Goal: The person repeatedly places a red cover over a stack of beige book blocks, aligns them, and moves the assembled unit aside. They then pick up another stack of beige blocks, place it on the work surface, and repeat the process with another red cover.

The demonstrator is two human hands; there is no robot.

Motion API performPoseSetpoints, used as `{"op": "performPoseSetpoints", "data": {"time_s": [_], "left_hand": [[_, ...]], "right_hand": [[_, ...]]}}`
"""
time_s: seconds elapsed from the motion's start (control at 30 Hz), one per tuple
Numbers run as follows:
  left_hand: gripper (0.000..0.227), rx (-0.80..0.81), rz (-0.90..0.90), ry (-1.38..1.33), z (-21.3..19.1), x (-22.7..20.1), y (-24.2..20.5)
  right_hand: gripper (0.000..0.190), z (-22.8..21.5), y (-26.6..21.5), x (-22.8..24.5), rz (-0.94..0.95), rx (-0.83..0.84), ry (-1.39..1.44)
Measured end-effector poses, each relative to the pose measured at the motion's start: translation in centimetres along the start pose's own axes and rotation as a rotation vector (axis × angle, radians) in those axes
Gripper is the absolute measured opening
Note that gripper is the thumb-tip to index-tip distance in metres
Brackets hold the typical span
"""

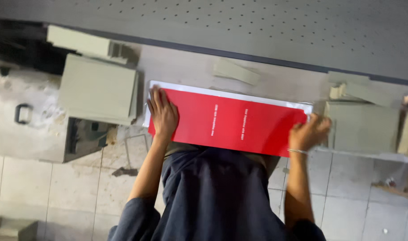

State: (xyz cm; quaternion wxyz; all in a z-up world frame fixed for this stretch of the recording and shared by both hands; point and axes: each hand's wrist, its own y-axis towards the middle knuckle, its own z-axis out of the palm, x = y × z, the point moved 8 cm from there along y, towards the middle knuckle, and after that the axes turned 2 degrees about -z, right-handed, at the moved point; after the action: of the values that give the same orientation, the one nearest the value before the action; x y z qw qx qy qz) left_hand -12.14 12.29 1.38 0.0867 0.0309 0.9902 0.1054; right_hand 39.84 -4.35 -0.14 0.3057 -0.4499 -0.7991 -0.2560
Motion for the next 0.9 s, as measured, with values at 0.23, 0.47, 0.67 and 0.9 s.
{"op": "performPoseSetpoints", "data": {"time_s": [0.23, 0.47, 0.67, 0.9], "left_hand": [[0.102, 0.081, 0.034, -0.076, 0.8, -0.8, 0.1], [0.098, 0.089, -0.003, -0.1, 1.1, -1.2, -0.2], [0.069, 0.06, 0.193, -0.384, 2.0, -17.4, -6.1], [0.057, 0.052, 0.181, -0.294, -1.0, -8.5, -1.5]], "right_hand": [[0.071, 12.6, -26.1, 22.3, -1.177, 0.543, 0.015], [0.047, 4.5, -7.7, 10.5, -0.932, 0.335, -0.309], [0.072, 3.5, -4.3, 4.8, -0.634, 0.356, -0.474], [0.072, 3.9, -4.1, 3.3, -0.609, 0.362, -0.502]]}}
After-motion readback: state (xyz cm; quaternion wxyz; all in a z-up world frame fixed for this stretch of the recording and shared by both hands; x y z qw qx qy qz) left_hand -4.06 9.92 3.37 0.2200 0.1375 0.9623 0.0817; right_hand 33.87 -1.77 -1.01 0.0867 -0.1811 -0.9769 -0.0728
